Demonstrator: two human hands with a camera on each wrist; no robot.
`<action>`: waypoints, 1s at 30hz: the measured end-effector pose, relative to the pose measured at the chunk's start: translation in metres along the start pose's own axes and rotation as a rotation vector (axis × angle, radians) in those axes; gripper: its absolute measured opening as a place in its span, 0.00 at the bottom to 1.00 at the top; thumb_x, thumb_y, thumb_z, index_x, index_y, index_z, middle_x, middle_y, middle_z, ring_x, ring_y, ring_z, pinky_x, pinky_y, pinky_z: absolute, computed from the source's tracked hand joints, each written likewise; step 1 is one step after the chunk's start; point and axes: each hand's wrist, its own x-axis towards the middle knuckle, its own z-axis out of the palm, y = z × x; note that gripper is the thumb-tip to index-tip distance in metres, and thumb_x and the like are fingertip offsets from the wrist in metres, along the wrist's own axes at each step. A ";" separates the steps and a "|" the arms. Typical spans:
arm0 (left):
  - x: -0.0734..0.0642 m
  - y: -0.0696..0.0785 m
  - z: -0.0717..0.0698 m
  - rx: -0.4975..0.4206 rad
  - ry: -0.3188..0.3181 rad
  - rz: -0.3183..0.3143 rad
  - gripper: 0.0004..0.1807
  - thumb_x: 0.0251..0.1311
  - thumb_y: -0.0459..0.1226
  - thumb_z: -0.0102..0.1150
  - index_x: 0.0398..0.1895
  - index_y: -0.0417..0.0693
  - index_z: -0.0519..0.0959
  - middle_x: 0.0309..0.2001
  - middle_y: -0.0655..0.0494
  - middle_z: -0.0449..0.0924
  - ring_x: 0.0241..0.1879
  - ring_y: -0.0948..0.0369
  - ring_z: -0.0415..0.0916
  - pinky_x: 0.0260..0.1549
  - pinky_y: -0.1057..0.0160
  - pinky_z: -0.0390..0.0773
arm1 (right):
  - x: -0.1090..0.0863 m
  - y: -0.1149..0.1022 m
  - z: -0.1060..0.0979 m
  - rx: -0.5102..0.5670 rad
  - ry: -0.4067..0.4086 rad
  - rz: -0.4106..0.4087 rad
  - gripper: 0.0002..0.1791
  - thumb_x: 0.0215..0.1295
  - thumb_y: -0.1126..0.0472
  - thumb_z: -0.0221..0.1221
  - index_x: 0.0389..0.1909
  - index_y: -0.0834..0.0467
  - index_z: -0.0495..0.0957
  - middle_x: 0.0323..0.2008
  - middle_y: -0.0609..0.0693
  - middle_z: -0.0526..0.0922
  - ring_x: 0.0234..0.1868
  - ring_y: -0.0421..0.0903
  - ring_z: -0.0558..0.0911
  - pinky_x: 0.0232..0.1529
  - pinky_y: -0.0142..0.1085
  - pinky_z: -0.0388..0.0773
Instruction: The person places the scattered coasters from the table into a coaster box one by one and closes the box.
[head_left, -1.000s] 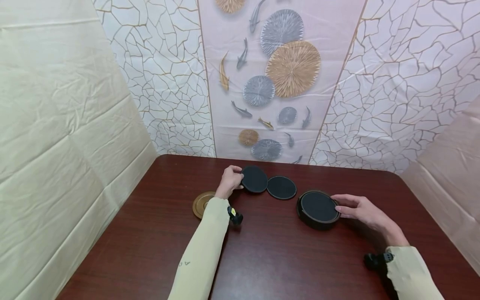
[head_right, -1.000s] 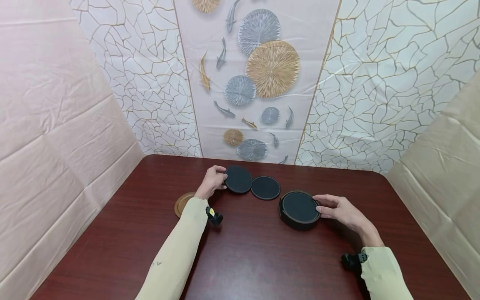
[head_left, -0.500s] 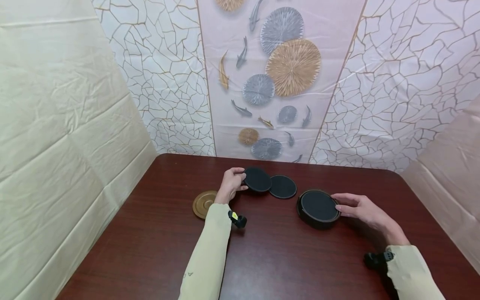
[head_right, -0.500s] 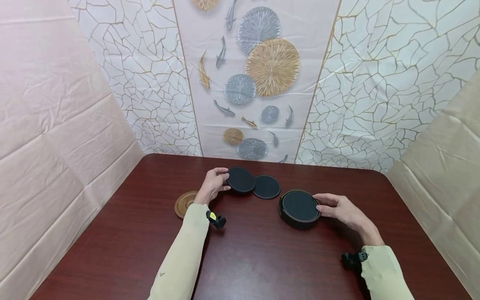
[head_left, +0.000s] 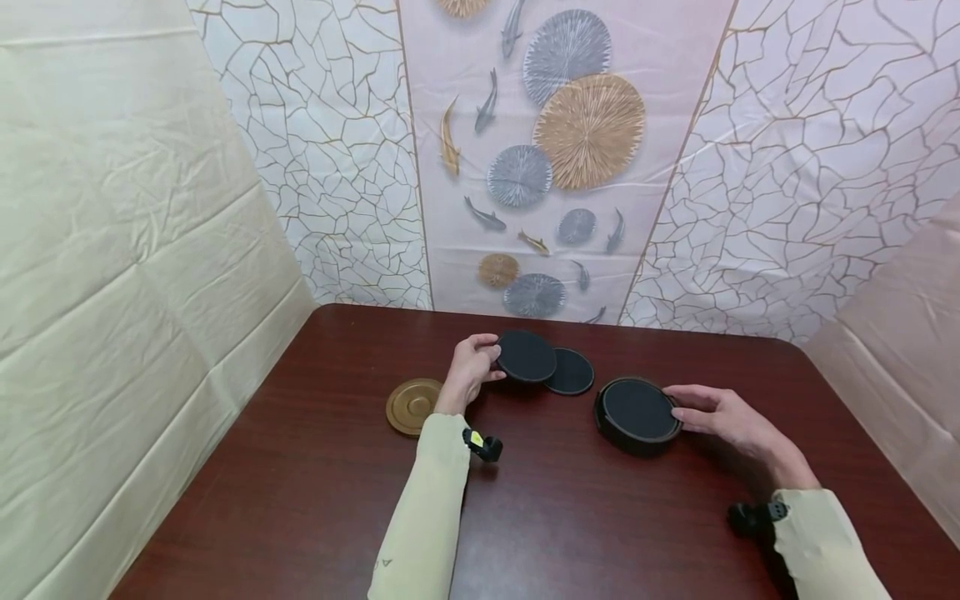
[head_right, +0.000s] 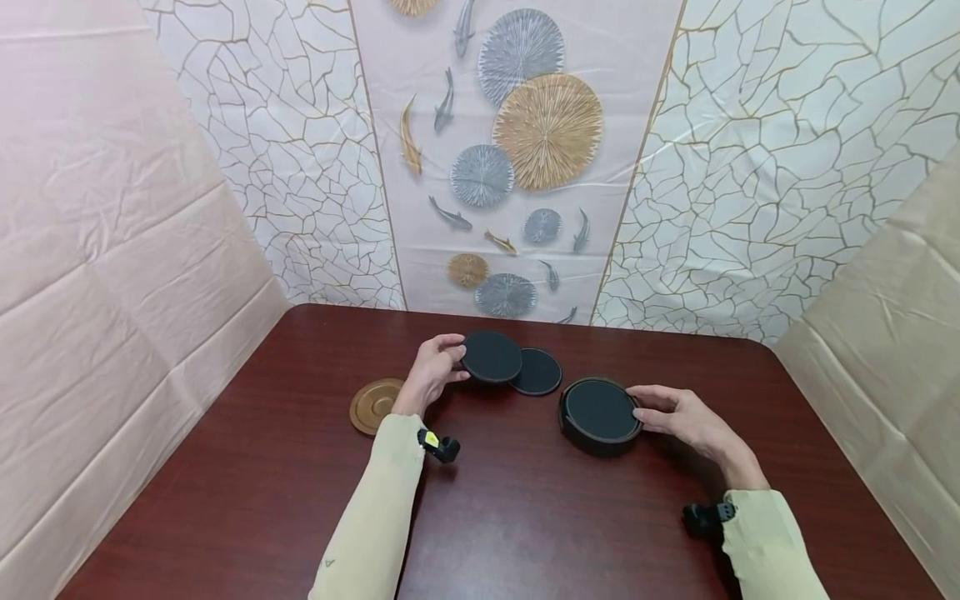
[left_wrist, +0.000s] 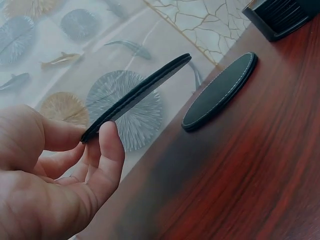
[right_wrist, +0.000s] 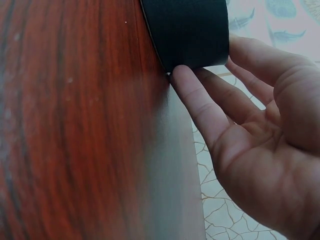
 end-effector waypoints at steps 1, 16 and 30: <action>-0.001 -0.001 0.001 0.001 -0.002 -0.001 0.19 0.70 0.33 0.53 0.62 0.40 0.71 0.51 0.45 0.77 0.33 0.60 0.76 0.29 0.64 0.84 | 0.000 0.000 0.000 0.004 0.000 0.002 0.34 0.66 0.55 0.63 0.68 0.64 0.66 0.63 0.70 0.72 0.47 0.34 0.83 0.46 0.32 0.83; -0.006 -0.007 0.032 0.048 -0.077 0.004 0.16 0.69 0.32 0.54 0.58 0.42 0.74 0.48 0.44 0.79 0.33 0.59 0.80 0.28 0.62 0.84 | 0.001 0.001 0.000 0.000 0.002 -0.001 0.34 0.65 0.54 0.64 0.68 0.63 0.66 0.63 0.70 0.72 0.47 0.34 0.83 0.46 0.33 0.83; -0.016 -0.013 0.062 0.062 -0.148 0.003 0.15 0.69 0.32 0.55 0.57 0.44 0.75 0.46 0.47 0.79 0.32 0.59 0.81 0.38 0.52 0.85 | 0.001 0.001 -0.001 -0.034 0.002 -0.016 0.34 0.65 0.53 0.63 0.68 0.63 0.66 0.64 0.70 0.70 0.47 0.33 0.83 0.45 0.30 0.83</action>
